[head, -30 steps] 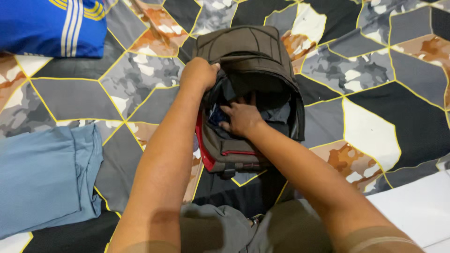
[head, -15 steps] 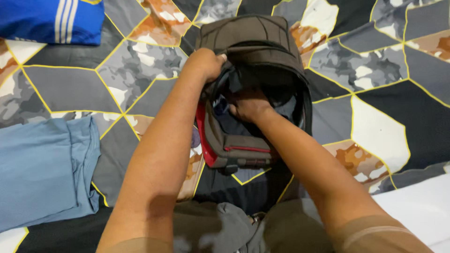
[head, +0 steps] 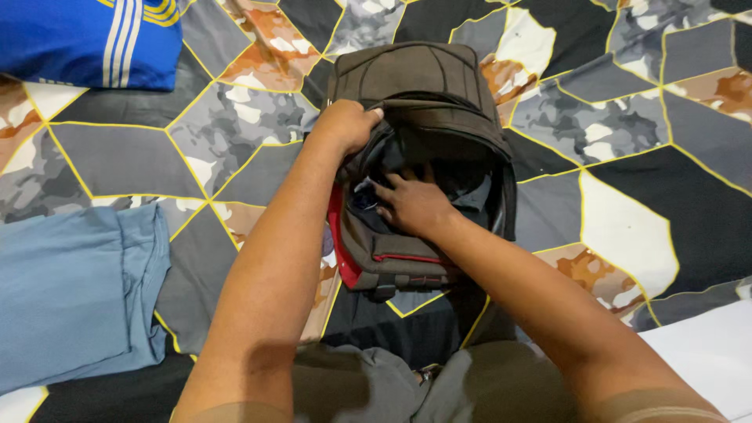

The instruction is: The person sits beside a bed and packs a backpack. They take a cap, wallet, and sunglasses out of the bag, then place folded clothing items including a sweatshirt, a striped shirt, pants, and other garments into the backpack compartments and zip them closed.

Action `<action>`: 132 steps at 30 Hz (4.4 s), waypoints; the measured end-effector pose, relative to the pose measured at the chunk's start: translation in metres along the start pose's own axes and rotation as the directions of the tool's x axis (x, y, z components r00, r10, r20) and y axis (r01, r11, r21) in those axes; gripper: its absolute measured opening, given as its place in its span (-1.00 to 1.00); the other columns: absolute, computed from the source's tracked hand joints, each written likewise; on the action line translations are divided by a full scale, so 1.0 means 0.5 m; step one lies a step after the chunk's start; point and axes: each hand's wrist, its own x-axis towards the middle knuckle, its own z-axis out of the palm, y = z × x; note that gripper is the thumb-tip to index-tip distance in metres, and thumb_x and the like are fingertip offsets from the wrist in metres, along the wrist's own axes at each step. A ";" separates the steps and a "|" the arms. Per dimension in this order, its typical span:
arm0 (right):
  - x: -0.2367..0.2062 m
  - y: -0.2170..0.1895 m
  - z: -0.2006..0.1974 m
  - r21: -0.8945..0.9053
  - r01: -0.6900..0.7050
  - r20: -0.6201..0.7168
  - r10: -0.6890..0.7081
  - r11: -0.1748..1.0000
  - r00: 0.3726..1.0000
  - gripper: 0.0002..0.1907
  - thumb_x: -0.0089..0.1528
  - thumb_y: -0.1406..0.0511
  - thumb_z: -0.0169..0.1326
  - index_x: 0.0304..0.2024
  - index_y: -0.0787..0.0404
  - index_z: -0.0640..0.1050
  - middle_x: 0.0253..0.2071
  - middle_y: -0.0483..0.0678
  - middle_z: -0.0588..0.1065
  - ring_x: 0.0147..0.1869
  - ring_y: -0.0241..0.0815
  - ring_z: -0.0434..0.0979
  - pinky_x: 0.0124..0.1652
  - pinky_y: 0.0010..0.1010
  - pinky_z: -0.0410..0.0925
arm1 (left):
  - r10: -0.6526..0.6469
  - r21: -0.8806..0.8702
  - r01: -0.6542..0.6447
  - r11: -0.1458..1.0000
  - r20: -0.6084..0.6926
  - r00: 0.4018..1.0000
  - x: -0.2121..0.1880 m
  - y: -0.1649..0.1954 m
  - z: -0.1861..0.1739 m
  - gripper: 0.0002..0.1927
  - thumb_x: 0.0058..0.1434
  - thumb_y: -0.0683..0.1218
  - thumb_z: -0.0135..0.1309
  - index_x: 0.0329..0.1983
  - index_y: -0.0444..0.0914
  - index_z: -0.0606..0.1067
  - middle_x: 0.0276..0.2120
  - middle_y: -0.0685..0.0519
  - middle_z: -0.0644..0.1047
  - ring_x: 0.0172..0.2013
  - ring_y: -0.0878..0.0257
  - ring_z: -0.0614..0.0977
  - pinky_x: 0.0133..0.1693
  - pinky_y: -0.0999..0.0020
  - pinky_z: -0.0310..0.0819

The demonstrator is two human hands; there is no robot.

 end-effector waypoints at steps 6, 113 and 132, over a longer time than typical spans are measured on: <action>0.095 -0.021 0.026 0.080 -0.247 0.341 0.207 0.966 0.917 -0.57 0.36 -0.01 -0.01 0.19 -0.05 0.55 0.17 0.08 0.55 0.20 0.15 0.55 0.19 -0.03 0.38 | 0.011 -0.036 -0.013 0.999 -0.040 0.999 -0.020 -0.021 -0.020 -0.44 0.30 0.25 -0.01 -0.17 -0.36 0.60 -0.14 -0.31 0.58 -0.06 -0.27 0.59 -0.02 -0.04 0.43; -0.165 -0.046 -0.016 0.966 0.138 0.018 0.588 -0.220 0.809 -0.58 0.19 0.41 0.18 0.11 0.34 0.51 0.00 -0.04 0.59 0.06 -0.21 0.58 0.12 -0.35 0.41 | 0.098 -0.379 -0.132 0.916 -0.108 0.989 -0.338 -0.136 -0.047 -0.17 -0.19 0.12 0.50 0.11 -0.35 0.51 0.00 -0.19 0.51 0.03 -0.04 0.53 0.09 0.16 0.40; -0.177 -0.076 -0.020 0.980 0.148 -0.017 0.674 -0.137 0.739 -0.56 0.27 0.33 0.08 0.20 0.30 0.42 0.08 -0.02 0.53 0.14 -0.20 0.52 0.16 -0.36 0.36 | -0.155 -0.160 0.123 0.979 -0.209 0.966 -0.421 0.119 -0.149 -0.54 0.13 -0.03 0.23 -0.02 -0.31 0.34 -0.30 -0.30 0.61 -0.22 -0.24 0.67 -0.16 -0.05 0.52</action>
